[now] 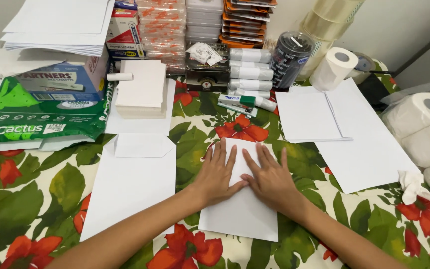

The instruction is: The person folds a white sheet of paper into an envelope shape by hand. They fold the sides inward, then fold the bottom and top flaps up, tucking them to form a sealed pocket. The finished envelope is placed on the table.

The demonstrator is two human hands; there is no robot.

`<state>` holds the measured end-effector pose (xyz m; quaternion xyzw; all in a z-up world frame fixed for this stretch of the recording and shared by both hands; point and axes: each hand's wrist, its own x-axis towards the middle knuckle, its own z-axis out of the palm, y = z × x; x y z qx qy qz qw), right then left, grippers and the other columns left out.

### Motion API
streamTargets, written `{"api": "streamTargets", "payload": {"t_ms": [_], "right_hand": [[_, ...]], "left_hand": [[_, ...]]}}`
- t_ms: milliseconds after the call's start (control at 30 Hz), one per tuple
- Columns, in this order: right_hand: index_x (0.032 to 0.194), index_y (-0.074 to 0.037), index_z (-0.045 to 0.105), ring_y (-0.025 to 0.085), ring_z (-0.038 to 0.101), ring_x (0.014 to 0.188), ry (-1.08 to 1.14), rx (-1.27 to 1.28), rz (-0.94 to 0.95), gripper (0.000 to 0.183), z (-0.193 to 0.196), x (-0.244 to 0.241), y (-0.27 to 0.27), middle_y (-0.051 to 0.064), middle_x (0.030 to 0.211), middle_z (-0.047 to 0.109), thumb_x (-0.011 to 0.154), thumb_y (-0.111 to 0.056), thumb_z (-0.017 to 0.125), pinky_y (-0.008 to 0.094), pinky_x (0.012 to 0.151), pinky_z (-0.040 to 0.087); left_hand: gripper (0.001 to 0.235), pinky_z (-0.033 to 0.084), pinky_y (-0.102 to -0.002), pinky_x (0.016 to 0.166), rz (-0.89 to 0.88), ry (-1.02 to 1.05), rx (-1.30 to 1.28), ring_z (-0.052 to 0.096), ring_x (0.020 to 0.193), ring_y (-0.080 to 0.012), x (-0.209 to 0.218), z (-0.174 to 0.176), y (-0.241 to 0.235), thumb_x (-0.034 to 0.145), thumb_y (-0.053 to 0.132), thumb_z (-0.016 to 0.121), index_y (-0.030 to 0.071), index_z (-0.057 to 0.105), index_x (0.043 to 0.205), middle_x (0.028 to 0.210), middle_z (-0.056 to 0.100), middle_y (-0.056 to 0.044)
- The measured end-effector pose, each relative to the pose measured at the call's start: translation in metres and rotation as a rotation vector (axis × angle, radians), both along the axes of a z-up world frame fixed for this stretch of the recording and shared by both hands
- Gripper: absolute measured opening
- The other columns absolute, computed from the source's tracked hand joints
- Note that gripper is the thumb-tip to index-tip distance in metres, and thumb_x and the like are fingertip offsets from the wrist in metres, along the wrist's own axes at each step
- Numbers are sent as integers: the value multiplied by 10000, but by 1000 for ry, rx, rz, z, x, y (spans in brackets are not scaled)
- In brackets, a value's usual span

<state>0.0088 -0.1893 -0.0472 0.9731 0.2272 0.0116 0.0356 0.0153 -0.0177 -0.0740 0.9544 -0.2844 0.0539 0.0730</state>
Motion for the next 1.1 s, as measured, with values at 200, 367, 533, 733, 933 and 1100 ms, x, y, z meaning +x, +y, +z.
{"api": "streamTargets", "payload": {"t_ms": [200, 367, 533, 733, 933, 1100], "right_hand": [[1460, -217, 208, 343, 279, 1334, 93, 97, 84, 558, -15, 11, -4, 186, 1470, 243, 947, -408, 312, 586, 1038, 234], [1460, -227, 197, 316, 250, 1346, 82, 93, 82, 566, -12, 5, -11, 148, 1494, 198, 937, -411, 313, 559, 1042, 234], [1474, -221, 107, 298, 156, 1381, 188, 105, 118, 616, -12, 7, -10, 122, 1528, 87, 928, -425, 307, 531, 1059, 219], [1473, -157, 88, 364, 67, 1384, 240, 148, 105, 691, -2, 4, -13, 196, 1520, 6, 911, -494, 309, 525, 1085, 170], [1464, -79, 87, 365, 102, 1388, 192, 83, 20, 824, 2, 8, -2, 253, 1497, 64, 882, -623, 296, 481, 1100, 169], [1468, -91, 68, 388, 57, 1389, 230, 124, -2, 832, 6, 8, 1, 270, 1494, 32, 876, -625, 305, 501, 1105, 136]], "left_hand": [[853, 152, -543, 1069, -15, 61, 73, 233, 1326, -442, 2, 6, 4, 854, 623, 321, -7, 238, 1422, 1393, 251, -365], [869, 154, -528, 1080, -27, 136, 7, 198, 1349, -432, 0, 15, 13, 838, 640, 336, 18, 216, 1433, 1430, 196, -341], [918, 122, -544, 1093, -72, 227, -62, 110, 1370, -447, -5, 21, 16, 801, 668, 375, 56, 166, 1452, 1473, 93, -316], [1023, 83, -590, 1080, -68, 265, -33, 74, 1390, -396, 0, 20, 22, 766, 730, 369, 36, 76, 1458, 1496, 63, -267], [1113, 169, -575, 1063, -56, 120, 11, 210, 1339, -388, 10, 11, 15, 735, 780, 326, -96, 157, 1400, 1446, 187, -312], [1090, 158, -566, 1059, -80, 129, -11, 210, 1335, -361, 14, 11, 20, 761, 767, 280, -100, 130, 1404, 1456, 176, -301]]}}
